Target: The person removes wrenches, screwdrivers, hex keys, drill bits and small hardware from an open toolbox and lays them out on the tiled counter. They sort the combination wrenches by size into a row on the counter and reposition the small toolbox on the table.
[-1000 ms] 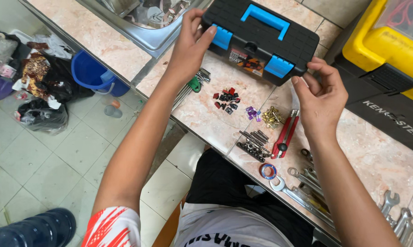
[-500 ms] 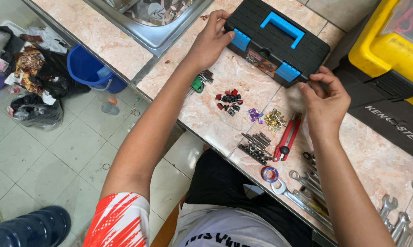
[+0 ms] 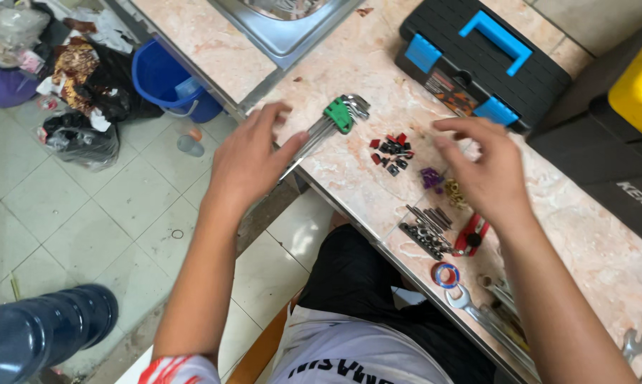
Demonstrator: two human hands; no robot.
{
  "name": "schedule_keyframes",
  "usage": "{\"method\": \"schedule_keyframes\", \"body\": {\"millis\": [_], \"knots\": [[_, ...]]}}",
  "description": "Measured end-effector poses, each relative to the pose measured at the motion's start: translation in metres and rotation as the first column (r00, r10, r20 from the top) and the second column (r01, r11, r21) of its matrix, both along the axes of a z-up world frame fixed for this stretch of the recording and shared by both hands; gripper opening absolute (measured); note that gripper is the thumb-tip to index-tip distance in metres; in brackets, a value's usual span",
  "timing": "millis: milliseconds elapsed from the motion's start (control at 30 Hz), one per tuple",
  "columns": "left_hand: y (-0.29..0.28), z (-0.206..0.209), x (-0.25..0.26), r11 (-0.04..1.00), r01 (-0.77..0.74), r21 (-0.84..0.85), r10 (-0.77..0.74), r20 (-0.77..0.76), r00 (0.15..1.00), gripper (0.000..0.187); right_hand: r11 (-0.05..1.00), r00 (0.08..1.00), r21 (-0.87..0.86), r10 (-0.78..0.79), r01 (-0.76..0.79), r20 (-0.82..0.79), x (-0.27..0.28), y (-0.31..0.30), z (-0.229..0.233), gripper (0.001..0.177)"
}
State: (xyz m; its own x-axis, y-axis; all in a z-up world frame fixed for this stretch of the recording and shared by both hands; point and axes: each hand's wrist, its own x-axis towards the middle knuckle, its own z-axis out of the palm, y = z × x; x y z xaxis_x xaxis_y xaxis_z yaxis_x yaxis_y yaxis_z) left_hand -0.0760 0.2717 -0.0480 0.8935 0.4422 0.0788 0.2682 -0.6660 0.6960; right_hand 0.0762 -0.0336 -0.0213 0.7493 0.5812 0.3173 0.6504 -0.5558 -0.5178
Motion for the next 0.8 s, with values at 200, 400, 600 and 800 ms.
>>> {"method": "schedule_keyframes", "body": {"millis": [200, 400, 600, 800], "knots": [[0.0, -0.034, -0.043, 0.938, -0.097, -0.332, 0.085, -0.049, 0.995, 0.047, 0.971, 0.97, -0.108, 0.194, -0.211, -0.147, 0.039, 0.082, -0.025, 0.03], [-0.005, -0.078, -0.05, 0.749, -0.103, -0.655, 0.13, -0.007, 0.991, 0.039, 0.942, 0.982, -0.28, 0.186, -0.186, -0.027, 0.07, 0.129, -0.053, 0.026], [-0.013, -0.106, -0.053, 0.543, 0.134, -0.829, 0.102, 0.223, 0.969, 0.041, 0.951, 0.988, -0.277, 0.109, -0.135, -0.11, 0.065, 0.139, -0.051, 0.023], [-0.018, -0.118, -0.06, 0.498, 0.144, -0.855, 0.134, 0.24, 0.961, 0.044, 0.952, 0.946, -0.301, -0.053, -0.049, -0.32, 0.041, 0.145, -0.039, 0.023]]}}
